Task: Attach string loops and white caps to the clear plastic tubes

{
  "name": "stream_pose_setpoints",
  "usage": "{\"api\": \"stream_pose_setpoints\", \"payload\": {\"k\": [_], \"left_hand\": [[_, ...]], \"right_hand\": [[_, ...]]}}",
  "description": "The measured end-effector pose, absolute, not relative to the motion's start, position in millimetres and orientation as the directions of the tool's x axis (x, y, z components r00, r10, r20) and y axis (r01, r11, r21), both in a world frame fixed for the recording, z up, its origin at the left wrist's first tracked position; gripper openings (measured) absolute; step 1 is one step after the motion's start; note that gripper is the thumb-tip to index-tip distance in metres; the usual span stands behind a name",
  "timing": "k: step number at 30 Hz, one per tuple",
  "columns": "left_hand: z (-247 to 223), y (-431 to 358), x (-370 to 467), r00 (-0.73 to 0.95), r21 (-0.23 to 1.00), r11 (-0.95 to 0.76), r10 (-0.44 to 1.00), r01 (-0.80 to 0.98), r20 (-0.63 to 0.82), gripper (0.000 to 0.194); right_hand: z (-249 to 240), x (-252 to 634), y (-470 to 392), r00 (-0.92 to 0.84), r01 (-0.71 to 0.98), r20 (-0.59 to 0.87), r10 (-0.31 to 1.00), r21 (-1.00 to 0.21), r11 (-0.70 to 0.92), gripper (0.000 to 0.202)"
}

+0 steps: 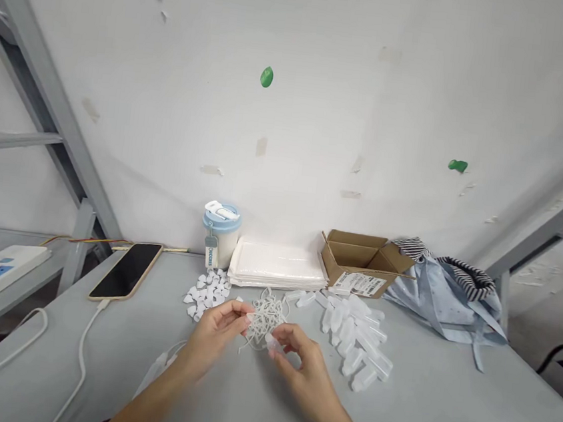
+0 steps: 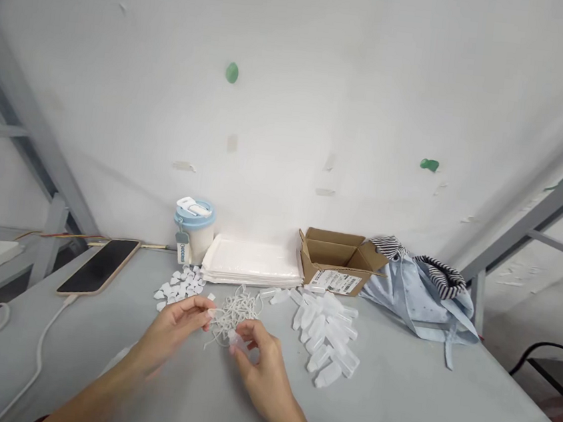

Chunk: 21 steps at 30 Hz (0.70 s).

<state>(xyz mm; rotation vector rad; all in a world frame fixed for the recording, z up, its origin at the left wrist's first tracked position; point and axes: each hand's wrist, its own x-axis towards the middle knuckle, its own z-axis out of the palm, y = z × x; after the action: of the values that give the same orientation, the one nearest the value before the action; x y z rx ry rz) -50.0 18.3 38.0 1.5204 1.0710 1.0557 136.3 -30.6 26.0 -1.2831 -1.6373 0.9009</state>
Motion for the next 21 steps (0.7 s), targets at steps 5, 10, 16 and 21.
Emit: {"api": "stream_pose_setpoints", "payload": {"k": [5,10,16,21], "left_hand": [[32,12,-45,0.174,0.882,-0.343,0.938,0.322,0.301,0.012],[21,2,-40,0.212,0.662,-0.572,0.811,0.485,0.545,0.017],[18,-1,-37,0.366,0.448,-0.728,0.663,0.519,0.653,0.021],[22,-2,-35,0.354,0.440,-0.733,0.652,0.518,0.670,0.022]], "right_hand": [[32,131,-35,-0.128,0.275,0.163,0.978,-0.942,0.192,0.010],[31,128,-38,-0.137,0.233,0.153,0.979,-0.955,0.182,0.009],[27,128,-37,-0.134,0.261,0.174,0.976,-0.944,0.204,0.008],[25,129,-36,-0.106,0.264,0.193,0.975,-0.940,0.215,0.006]]}}
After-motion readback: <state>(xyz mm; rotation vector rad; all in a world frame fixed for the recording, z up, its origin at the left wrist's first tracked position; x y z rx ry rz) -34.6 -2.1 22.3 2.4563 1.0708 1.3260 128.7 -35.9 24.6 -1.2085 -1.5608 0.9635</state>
